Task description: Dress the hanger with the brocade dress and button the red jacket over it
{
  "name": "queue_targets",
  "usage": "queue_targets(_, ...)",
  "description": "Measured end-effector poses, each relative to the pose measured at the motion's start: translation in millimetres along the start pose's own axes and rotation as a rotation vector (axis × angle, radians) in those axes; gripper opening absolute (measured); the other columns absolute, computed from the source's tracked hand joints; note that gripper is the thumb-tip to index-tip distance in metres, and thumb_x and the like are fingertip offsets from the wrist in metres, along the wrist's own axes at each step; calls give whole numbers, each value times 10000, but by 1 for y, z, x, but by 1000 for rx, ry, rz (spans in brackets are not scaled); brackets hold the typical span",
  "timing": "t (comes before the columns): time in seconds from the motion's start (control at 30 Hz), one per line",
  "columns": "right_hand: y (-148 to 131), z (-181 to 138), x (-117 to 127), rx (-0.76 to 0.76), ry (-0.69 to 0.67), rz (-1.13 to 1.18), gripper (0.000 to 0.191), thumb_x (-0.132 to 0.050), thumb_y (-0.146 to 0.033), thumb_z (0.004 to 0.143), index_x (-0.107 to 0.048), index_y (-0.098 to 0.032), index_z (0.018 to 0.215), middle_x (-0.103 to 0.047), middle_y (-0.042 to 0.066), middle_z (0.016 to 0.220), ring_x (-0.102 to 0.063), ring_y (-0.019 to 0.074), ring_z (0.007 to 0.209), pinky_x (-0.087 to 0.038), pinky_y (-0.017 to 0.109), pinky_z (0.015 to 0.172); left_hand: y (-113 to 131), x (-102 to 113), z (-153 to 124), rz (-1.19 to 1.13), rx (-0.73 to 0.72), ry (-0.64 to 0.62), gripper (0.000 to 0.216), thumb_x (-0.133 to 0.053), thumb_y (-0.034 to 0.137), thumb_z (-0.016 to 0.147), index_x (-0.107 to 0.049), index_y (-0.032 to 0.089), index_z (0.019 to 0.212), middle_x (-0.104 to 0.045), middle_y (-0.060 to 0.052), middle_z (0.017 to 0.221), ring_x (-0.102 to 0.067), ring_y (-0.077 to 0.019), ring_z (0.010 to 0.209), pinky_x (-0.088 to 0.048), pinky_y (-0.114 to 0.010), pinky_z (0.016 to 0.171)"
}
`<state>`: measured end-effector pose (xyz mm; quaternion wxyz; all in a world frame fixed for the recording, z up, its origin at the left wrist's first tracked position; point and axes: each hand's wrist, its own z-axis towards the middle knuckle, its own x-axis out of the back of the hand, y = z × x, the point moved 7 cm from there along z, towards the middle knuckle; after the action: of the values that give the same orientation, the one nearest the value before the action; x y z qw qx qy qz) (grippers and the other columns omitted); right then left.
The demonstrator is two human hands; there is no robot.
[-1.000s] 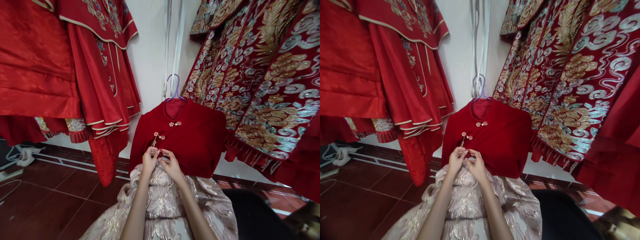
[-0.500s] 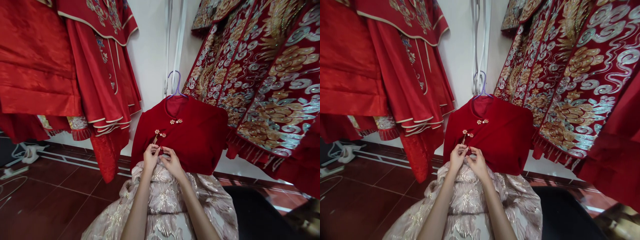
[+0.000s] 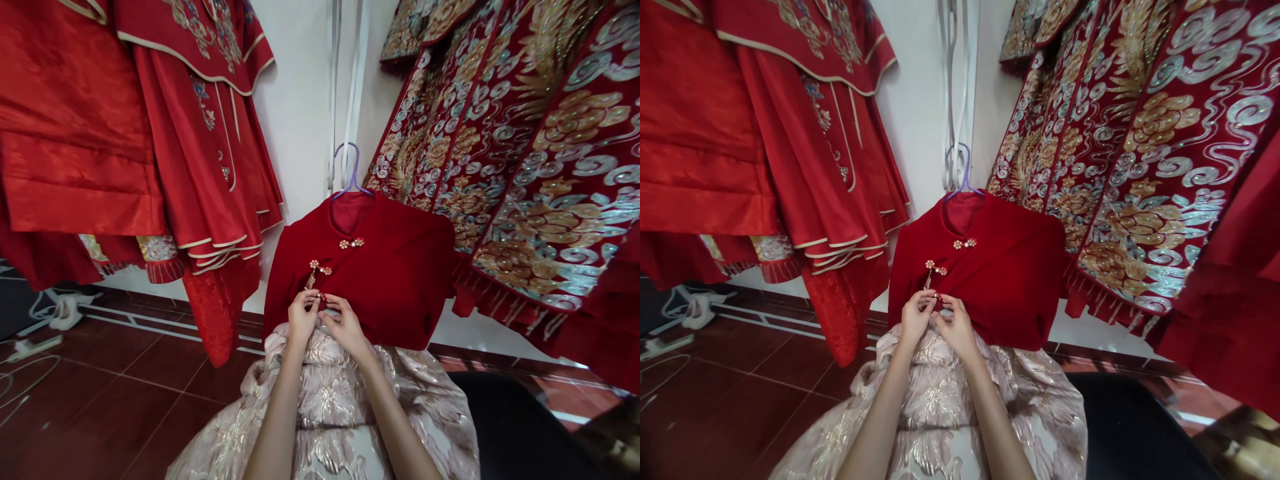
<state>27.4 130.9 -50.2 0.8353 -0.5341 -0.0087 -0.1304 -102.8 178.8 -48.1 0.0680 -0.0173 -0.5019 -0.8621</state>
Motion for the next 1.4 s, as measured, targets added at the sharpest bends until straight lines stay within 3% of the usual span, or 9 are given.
queue_targets(0.37, 0, 1, 1, -20, -2, -3, 404, -605, -297, 761, -544, -198, 1147, -545, 102, 1175, -564, 203, 1056, -557, 319, 774, -14, 0, 2, -183, 121, 14, 215, -716, 281, 711, -669, 141, 868, -712, -87, 872, -670, -177, 818, -519, -317, 807)
queue_targets(1.0, -2, 0, 3, -7, -14, -13, 399, -607, -302, 770, -550, -184, 1147, -550, 111, 1170, -567, 210, 1057, -556, 304, 733, -19, -4, 2, -125, 70, -21, 224, -660, 326, 766, -603, 147, 889, -664, -68, 863, -617, -133, 704, -500, -269, 696)
queue_targets(1.27, -3, 0, 1, -2, -25, 7, 371, -576, -253, 768, -560, -209, 1136, -559, 94, 1166, -569, 203, 1060, -553, 323, 776, -13, 0, 1, -19, 84, 46, 122, -611, 270, 795, -611, 166, 859, -680, -53, 822, -624, -141, 706, -491, -280, 727)
queue_targets(1.4, -1, 0, 2, 1, -14, 17, 379, -591, -267, 757, -556, -209, 1130, -560, 96, 1159, -563, 207, 1061, -553, 325, 775, -16, -1, 2, -100, 108, 55, 183, -647, 315, 766, -635, 162, 866, -693, -60, 818, -636, -143, 715, -494, -260, 695)
